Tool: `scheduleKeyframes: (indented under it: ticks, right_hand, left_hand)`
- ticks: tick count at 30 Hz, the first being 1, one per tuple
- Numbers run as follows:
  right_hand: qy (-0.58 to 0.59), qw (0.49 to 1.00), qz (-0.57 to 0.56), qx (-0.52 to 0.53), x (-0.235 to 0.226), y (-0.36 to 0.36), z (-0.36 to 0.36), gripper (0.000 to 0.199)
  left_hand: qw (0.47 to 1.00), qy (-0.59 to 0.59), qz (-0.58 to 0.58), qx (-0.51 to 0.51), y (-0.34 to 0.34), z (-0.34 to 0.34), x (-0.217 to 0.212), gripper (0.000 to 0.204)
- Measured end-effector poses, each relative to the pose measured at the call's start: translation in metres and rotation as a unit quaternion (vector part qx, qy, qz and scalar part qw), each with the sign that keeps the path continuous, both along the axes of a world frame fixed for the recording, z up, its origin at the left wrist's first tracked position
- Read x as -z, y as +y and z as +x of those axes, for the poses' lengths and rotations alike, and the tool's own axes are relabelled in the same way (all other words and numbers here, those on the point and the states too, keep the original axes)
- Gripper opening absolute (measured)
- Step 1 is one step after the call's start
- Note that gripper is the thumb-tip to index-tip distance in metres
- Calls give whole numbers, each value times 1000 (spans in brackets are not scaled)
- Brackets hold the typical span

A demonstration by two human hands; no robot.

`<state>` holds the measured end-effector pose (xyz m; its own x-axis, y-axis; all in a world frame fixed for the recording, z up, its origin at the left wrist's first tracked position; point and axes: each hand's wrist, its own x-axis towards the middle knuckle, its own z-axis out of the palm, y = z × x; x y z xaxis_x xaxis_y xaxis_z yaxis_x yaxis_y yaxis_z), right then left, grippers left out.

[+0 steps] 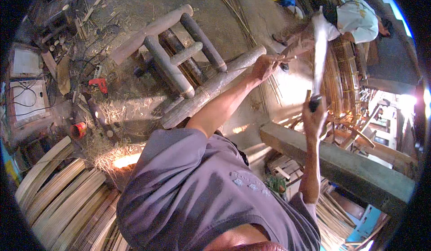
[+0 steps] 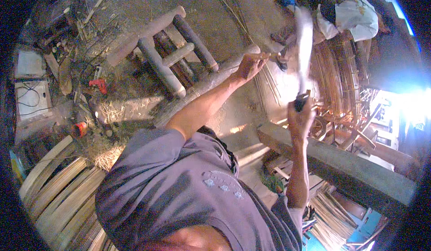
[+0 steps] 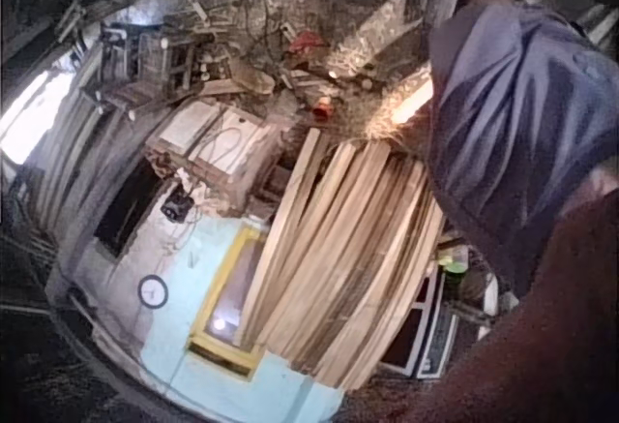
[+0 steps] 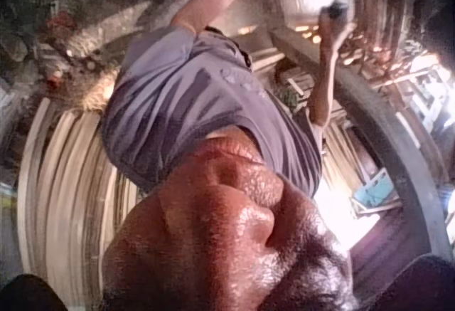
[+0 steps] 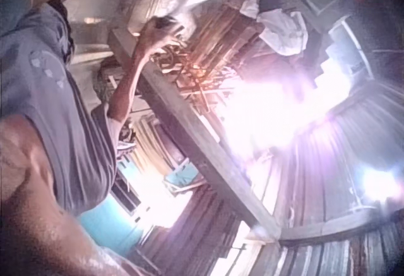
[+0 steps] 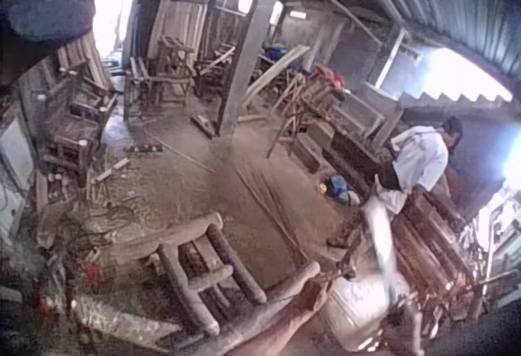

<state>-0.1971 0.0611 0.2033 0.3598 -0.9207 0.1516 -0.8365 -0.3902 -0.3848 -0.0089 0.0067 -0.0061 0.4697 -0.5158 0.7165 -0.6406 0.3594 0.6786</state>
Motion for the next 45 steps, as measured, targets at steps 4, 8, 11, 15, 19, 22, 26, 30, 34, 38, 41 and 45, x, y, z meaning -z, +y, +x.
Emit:
scheduleKeyframes:
  ticks: [4,8,11,15,19,22,26,30,34,38,41,45]
  right_hand:
    - [-268,952,-148,11,-12,-4,11,14]
    - [161,986,22,-26,4,20,17,36]
    - [-30,996,-80,24,11,15,8,23]
    - [-32,998,-61,-16,23,9,-3,19]
    - [36,998,36,28,31,26,-1,15]
    - [104,993,63,0,29,38,2,19]
    - [-31,992,120,15,46,34,7,19]
    - [-154,975,159,8,97,14,10,35]
    - [-237,945,224,6,169,-1,22,44]
    - [-357,823,433,84,253,-9,50,23]
    - [-270,854,441,67,314,-16,65,25]
    - [-275,863,405,127,363,-20,74,46]
  left_hand:
    - [995,17,97,25,-2,1,1,21]
    - [976,171,5,135,-1,3,-1,20]
    - [989,36,138,44,-2,3,0,25]
    - [994,40,76,70,-5,4,5,20]
    - [992,109,3,69,-8,5,8,18]
    - [986,116,80,91,-7,6,4,18]
    - [991,94,73,56,9,10,-3,22]
    - [986,123,85,69,45,30,-1,41]
    - [945,191,246,103,90,58,-2,75]
    - [932,215,243,164,96,72,-34,64]
    - [940,145,246,190,87,68,-65,50]
    - [890,140,402,161,83,58,-82,29]
